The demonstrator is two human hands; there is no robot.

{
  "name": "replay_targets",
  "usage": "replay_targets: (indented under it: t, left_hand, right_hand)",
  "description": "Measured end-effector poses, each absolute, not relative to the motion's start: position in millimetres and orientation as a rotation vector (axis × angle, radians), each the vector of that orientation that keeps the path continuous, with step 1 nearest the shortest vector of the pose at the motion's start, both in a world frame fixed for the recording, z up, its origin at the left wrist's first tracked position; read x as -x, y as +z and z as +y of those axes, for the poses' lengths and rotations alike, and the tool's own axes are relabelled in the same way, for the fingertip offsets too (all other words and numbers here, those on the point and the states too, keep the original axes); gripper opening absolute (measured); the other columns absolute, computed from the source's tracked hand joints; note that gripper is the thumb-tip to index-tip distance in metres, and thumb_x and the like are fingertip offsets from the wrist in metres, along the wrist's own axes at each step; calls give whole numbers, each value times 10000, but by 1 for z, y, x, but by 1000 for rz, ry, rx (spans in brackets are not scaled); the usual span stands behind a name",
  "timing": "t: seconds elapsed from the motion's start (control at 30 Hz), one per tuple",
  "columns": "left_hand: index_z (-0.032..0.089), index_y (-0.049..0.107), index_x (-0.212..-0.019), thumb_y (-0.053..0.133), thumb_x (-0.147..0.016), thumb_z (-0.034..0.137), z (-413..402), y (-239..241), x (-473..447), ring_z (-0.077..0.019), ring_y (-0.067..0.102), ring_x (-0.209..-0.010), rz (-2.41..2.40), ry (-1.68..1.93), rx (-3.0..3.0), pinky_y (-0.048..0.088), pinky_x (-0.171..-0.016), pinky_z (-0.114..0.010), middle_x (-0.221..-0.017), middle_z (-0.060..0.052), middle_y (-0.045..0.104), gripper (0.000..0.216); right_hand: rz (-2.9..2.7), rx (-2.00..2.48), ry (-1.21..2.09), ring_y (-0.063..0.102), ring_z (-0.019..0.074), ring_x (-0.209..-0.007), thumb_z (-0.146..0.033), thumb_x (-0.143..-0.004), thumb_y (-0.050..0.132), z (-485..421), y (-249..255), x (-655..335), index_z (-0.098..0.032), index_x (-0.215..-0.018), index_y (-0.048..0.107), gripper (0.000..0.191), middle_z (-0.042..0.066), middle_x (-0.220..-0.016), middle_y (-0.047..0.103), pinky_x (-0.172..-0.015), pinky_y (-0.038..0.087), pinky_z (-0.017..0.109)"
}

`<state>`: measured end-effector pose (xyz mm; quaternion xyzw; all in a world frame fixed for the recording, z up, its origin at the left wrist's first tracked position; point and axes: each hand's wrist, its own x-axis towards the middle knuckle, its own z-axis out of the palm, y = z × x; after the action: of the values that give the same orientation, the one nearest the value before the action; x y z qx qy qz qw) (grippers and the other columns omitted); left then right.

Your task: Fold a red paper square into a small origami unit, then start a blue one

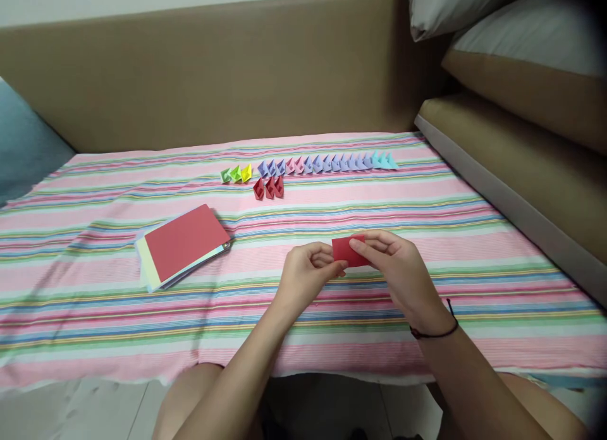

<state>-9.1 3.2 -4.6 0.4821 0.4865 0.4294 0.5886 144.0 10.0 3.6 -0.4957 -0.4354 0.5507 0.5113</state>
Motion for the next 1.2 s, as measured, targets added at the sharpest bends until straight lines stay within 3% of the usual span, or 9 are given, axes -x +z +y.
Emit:
replay_targets:
  t: [0.2,0.47,0.6,0.8,1.07,1.2]
  left_hand:
    - [141,594,-719,778,-599,254,4,-2,13,-147,641,-572,1107,956,-1092,508,-570,-236,-583,-9,638,246]
    - [131,608,-788,647,-751,339,5,4,12,-104,570,-587,1000,944,-1153,468,-598,-227,-642,2,582,215]
    - [133,606,-752,629,-761,328,5,4,12,-101,490,-548,1130,968,-1308,381,-525,-215,-587,4,542,196]
    - [162,516,-616,592,-774,316,7,2,18,-87,385,-524,1271,957,-1518,293,-488,-207,-556,38,431,233]
    - [135,609,-690,615,-752,441,5,5,19,-83,391,-451,1225,868,-1387,267,-436,-205,-486,32,460,313]
    - [130,624,-654,621,-740,412,7,5,18,-93,443,-461,1178,891,-1258,341,-459,-212,-509,10,518,295]
  right_hand:
    - [-1021,1279,1318,625,144,-664,-383,-649,765,11,1,-146,-180,-773,688,250,25,-691,695,-610,481,259]
    - [-948,1239,1336,637,147,-652,-339,-600,795,10,3,-144,-182,-756,677,251,27,-703,701,-633,527,281]
    - [-966,1248,1335,665,178,-683,-317,-594,796,10,2,-143,-173,-844,658,320,34,-749,703,-653,563,319]
    - [-1068,1228,1345,685,194,-730,-338,-693,734,11,-2,-148,-178,-981,620,349,37,-746,722,-745,565,362]
    - [-1321,1150,1312,684,200,-741,-333,-714,719,11,-2,-148,-190,-990,603,331,35,-755,726,-729,550,350]
    - [-1330,1170,1289,689,204,-750,-340,-709,723,11,0,-146,-197,-985,594,336,36,-763,731,-733,555,352]
